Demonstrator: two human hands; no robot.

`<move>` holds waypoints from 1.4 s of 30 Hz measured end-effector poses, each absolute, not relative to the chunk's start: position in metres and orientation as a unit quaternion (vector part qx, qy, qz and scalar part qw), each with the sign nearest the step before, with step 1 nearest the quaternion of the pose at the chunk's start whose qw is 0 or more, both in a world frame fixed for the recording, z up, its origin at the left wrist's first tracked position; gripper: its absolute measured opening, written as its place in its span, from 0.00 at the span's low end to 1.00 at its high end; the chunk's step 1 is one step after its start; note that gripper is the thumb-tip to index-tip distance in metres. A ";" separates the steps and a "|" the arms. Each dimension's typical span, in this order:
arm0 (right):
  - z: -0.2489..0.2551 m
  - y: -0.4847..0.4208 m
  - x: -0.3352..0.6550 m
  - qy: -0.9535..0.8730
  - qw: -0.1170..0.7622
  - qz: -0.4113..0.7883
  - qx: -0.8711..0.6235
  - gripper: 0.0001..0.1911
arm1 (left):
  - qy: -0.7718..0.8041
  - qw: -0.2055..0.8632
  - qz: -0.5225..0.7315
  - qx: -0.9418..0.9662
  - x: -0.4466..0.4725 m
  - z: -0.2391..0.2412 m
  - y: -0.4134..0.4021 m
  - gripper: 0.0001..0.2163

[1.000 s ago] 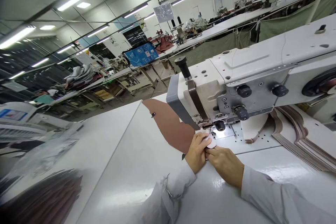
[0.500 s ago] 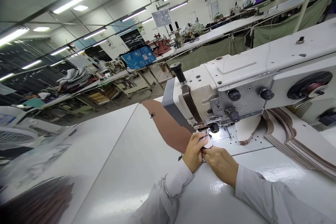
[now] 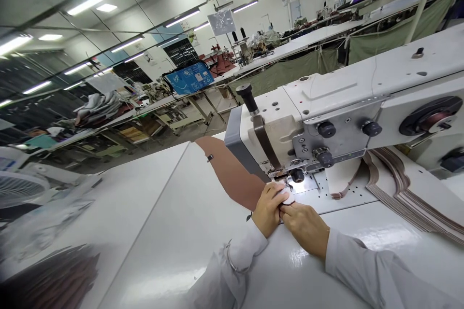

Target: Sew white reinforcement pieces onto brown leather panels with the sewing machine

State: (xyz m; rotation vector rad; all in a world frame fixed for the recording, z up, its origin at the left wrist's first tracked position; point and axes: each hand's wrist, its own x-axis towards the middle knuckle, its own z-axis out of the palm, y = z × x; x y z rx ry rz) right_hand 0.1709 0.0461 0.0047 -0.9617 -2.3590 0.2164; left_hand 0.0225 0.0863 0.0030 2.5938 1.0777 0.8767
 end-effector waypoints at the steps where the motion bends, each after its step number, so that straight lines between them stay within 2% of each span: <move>1: 0.003 0.046 0.171 -0.884 0.288 0.074 -0.360 0.15 | 0.363 0.099 0.298 0.877 0.022 0.003 0.086 0.12; 9: 0.001 0.055 0.169 -0.884 0.290 0.070 -0.360 0.15 | 0.375 0.068 0.250 0.890 0.019 0.003 0.098 0.13; 14: -0.006 0.037 0.157 -0.879 0.302 -0.064 -0.363 0.18 | 0.296 0.030 0.192 0.935 0.017 0.012 0.105 0.08; 17: -0.009 0.025 0.151 -0.876 0.284 -0.112 -0.373 0.21 | 0.269 0.015 0.203 0.941 0.017 0.016 0.107 0.10; 26: -0.011 0.022 0.150 -0.886 0.281 -0.107 -0.354 0.21 | 0.243 0.030 0.193 0.950 0.020 0.020 0.114 0.12; 33: -0.013 0.022 0.146 -0.896 0.252 -0.111 -0.349 0.20 | 0.263 -0.020 0.107 0.958 0.022 0.024 0.108 0.12; 39: 0.003 0.023 0.163 -0.870 0.348 -0.044 -0.347 0.15 | 0.290 -0.069 0.048 0.953 0.027 0.024 0.102 0.11; 42: 0.009 0.025 0.179 -0.835 0.322 -0.070 -0.440 0.12 | 0.296 -0.085 0.040 0.950 0.029 0.022 0.099 0.11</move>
